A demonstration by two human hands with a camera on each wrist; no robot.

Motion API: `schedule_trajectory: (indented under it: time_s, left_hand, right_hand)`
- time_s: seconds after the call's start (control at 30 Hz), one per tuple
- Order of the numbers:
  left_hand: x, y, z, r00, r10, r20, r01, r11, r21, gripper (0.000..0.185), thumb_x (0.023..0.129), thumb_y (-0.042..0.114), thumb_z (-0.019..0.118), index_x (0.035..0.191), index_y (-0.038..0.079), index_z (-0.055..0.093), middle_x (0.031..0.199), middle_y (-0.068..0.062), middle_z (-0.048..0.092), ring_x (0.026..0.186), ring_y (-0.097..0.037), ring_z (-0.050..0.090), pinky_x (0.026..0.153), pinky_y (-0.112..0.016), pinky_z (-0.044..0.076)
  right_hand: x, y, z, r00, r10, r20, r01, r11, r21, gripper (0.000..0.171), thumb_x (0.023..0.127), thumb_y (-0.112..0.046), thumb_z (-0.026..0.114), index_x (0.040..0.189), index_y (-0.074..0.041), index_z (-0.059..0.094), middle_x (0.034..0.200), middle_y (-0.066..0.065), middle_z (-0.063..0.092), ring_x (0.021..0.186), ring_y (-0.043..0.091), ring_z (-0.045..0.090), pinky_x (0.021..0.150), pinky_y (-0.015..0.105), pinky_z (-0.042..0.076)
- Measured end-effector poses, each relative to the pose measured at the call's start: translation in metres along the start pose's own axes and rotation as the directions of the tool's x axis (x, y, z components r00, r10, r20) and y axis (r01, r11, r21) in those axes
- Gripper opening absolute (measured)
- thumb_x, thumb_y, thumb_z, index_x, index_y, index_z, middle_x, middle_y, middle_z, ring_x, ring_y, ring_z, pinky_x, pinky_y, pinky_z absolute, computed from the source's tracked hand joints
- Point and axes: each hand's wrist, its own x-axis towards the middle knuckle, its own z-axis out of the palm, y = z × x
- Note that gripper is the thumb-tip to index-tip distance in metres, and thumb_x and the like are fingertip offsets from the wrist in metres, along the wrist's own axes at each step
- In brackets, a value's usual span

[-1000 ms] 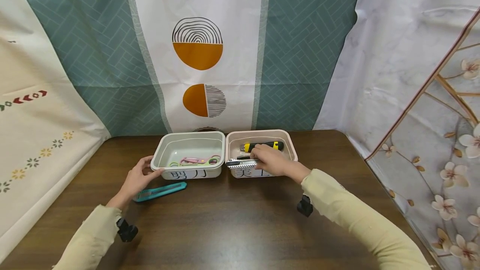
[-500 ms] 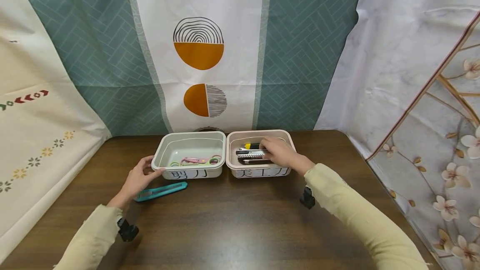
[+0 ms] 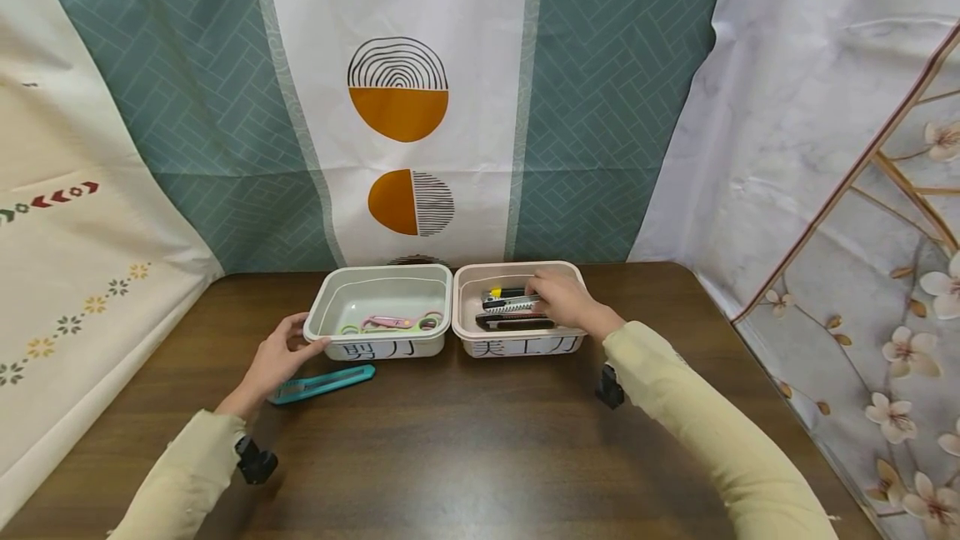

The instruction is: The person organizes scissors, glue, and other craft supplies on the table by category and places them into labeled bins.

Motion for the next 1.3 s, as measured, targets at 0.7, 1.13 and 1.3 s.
schedule_trajectory:
  time_s: [0.7,1.13,1.3]
  left_hand:
    - [-0.002,-0.001,0.0,1.0,0.006,0.008,-0.006,1.0,-0.01,0.071,0.082,0.042,0.064,0.134,0.003,0.034,0.114,-0.019,0.055,0.088,-0.024,0.058,0.07,-0.03,0.047]
    - [-0.001,-0.002,0.0,1.0,0.006,0.013,-0.006,1.0,-0.011,0.073,0.081,0.043,0.064,0.134,0.003,0.034,0.115,-0.02,0.055,0.087,-0.023,0.058,0.068,-0.028,0.045]
    - [-0.001,-0.002,0.0,1.0,0.009,0.009,-0.008,1.0,-0.015,0.072,0.081,0.043,0.064,0.134,0.003,0.034,0.114,-0.02,0.055,0.087,-0.024,0.058,0.067,-0.028,0.045]
  right_hand:
    - [0.017,-0.009,0.016,0.997,0.032,0.075,-0.03,0.999,-0.027,0.015,0.074,-0.012,0.074,0.088,-0.01,0.068,0.086,0.002,0.058,0.082,0.019,0.056,0.071,0.035,0.047]
    - [0.021,-0.005,0.012,0.986,0.086,0.144,-0.095,0.994,0.06,0.017,0.073,-0.011,0.075,0.087,-0.005,0.068,0.086,0.004,0.062,0.079,0.02,0.06,0.07,0.033,0.048]
    - [0.02,-0.002,0.011,0.989,0.083,0.122,-0.093,0.992,0.086,0.016,0.075,-0.008,0.073,0.089,-0.003,0.068,0.087,0.006,0.063,0.08,0.021,0.06,0.071,0.035,0.048]
